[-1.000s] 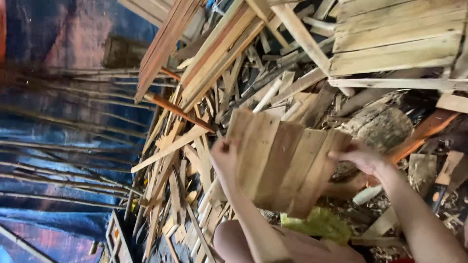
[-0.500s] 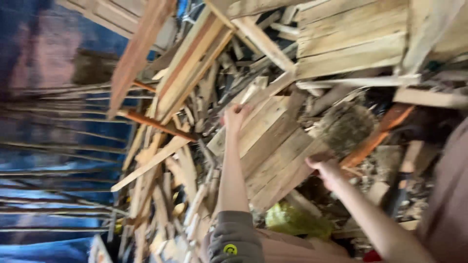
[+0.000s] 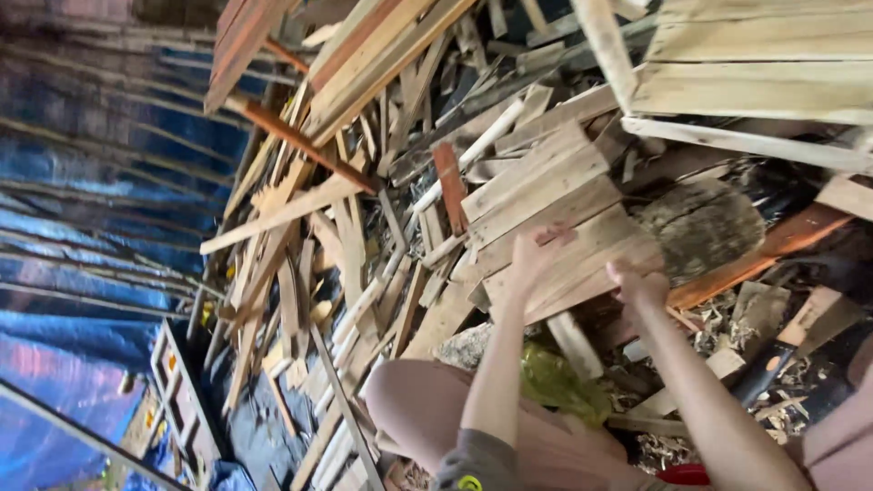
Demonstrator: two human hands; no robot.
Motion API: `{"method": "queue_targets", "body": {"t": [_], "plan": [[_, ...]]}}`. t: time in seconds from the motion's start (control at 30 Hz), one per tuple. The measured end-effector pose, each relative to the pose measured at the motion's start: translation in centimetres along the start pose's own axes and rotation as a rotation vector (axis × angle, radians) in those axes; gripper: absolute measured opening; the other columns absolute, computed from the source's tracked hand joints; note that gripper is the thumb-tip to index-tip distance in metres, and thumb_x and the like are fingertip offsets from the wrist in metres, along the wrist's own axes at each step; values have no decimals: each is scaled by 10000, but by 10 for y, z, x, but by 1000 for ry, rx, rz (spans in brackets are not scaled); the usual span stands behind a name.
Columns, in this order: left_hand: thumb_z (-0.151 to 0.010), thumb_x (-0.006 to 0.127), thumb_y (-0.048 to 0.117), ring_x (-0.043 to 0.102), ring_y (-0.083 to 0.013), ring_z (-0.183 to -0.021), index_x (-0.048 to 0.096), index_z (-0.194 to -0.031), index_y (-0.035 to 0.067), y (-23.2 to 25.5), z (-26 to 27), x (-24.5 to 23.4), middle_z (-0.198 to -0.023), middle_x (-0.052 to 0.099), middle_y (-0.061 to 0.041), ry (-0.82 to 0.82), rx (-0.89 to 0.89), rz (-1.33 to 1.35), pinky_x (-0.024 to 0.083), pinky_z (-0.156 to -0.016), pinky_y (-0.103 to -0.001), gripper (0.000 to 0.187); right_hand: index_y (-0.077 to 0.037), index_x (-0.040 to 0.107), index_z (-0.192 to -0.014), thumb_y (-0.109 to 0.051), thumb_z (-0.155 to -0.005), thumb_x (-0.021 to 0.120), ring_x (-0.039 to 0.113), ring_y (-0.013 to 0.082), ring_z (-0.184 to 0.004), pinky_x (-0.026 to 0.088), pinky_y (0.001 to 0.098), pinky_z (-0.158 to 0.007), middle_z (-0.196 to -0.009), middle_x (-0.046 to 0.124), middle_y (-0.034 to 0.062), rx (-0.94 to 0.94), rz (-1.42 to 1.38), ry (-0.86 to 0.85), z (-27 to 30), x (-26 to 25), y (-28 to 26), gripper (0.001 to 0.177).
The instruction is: Assembling a small wooden structure from slats using a hammer and nails
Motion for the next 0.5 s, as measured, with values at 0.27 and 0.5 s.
{"method": "queue_targets", "body": {"t": [0.27,0.5], "plan": [[-759,875,349,612,-183,-835,752,-902,95,-120,75,-128,-874,698,-81,887,-268,-68,486,-818,-268,316,1,540,-1232,-407,-869,897,640,303,-1147,546,442,-858,-1296,605,159,-49,132,-110,-4,-1,-36,652],[-891,740,389,455,-310,-1349,778,-825,46,-108,72,-114,-1370,628,-170,805,-196,-112,367,-1057,-476,351,-86,708,-1078,-98,-917,773,772,117,-931,677,206,-812,-1096,765,22,-133,113,-240,-8,-10,-51,174]]}}
Point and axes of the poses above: each hand's wrist, its own z-axis away from the middle knuckle, its own x-axis out of the palm, y = z × x, the point moved 10 cm from there along -z, towards the middle knuckle
